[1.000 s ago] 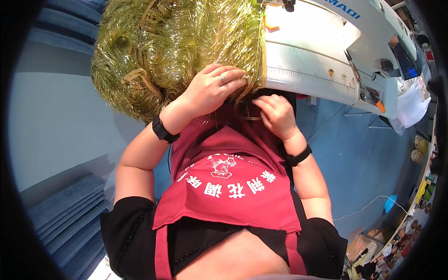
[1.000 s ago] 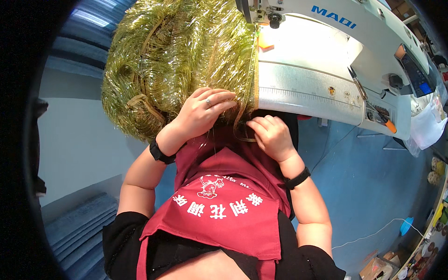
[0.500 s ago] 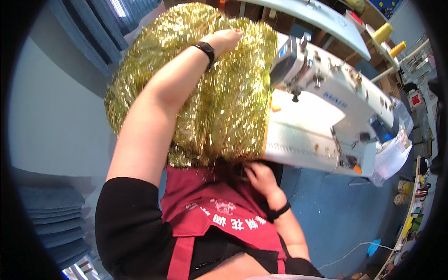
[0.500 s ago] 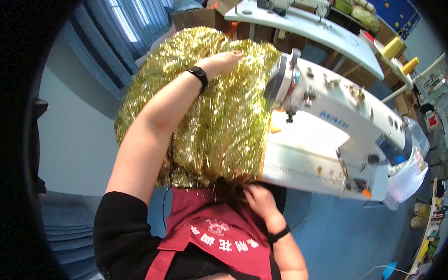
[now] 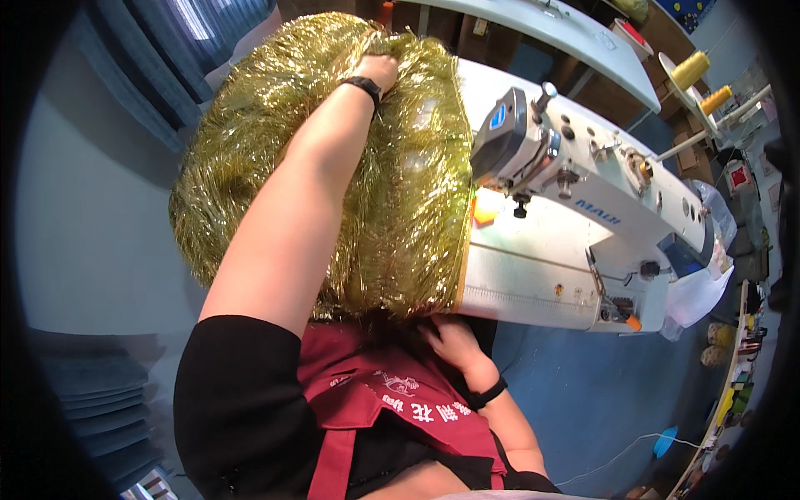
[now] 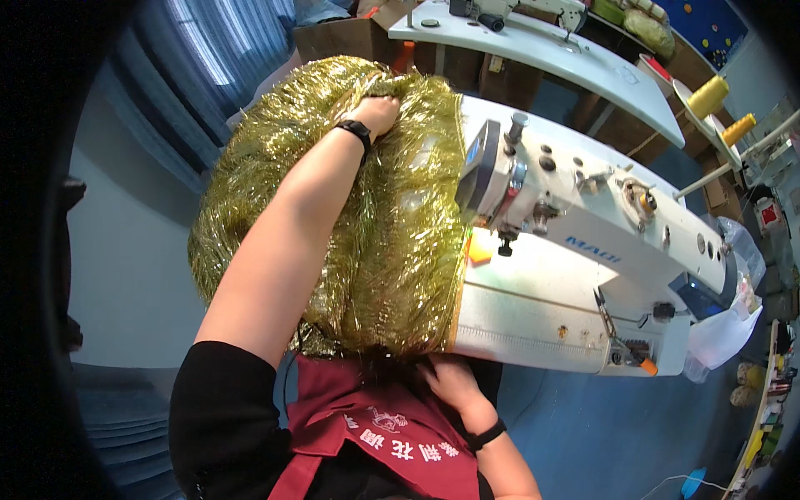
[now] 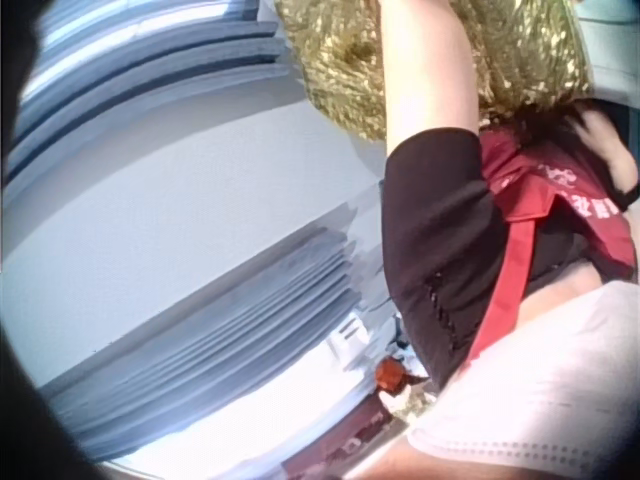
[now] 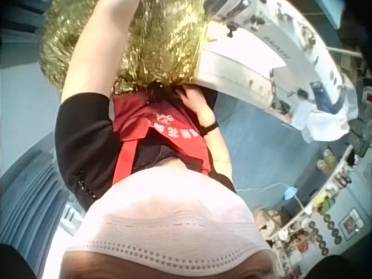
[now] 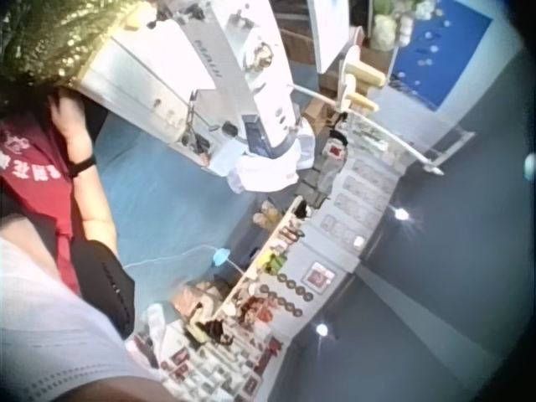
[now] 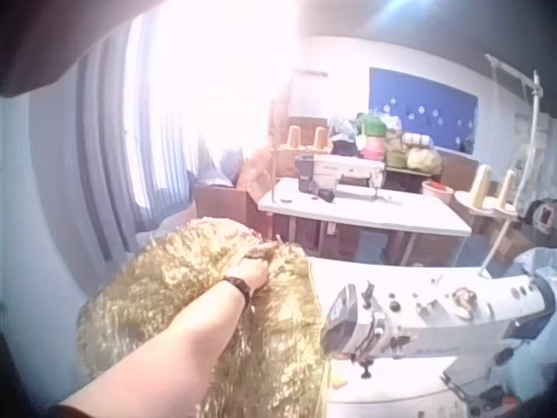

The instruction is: The person sews a gold tinsel garland using a sewing machine. They guide the garland under the needle, adjust its position, and operate the machine to stitch along its length.

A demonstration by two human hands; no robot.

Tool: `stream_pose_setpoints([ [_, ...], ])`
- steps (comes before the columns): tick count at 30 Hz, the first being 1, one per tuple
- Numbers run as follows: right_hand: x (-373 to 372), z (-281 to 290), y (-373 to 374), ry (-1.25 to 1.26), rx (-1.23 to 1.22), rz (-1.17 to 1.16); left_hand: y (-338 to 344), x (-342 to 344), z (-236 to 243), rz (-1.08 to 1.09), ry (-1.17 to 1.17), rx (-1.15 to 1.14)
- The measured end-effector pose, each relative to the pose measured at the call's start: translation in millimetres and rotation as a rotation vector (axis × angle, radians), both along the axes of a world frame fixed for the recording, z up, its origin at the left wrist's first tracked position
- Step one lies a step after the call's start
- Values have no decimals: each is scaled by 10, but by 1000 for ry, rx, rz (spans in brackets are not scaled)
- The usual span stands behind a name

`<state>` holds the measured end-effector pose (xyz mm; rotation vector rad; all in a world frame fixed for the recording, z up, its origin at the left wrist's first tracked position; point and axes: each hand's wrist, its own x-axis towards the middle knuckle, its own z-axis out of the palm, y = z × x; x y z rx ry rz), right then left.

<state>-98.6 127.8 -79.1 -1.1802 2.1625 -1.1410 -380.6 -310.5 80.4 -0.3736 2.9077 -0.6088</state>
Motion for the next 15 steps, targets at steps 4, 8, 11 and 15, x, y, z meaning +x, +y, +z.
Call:
stream_pose_setpoints([
  [4,4,6,9,36,-135,-10,369,-33,162,-151,34,-119],
  [8,18,-1,104,59,-142,-93,840,237,304,-336,280,-15],
  [11,28,-35,136,11,-177,-161,1350,639,348,-301,150,67],
  [15,20,-217,66,81,-223,-281,1936,1341,282,-270,-2,56],
])
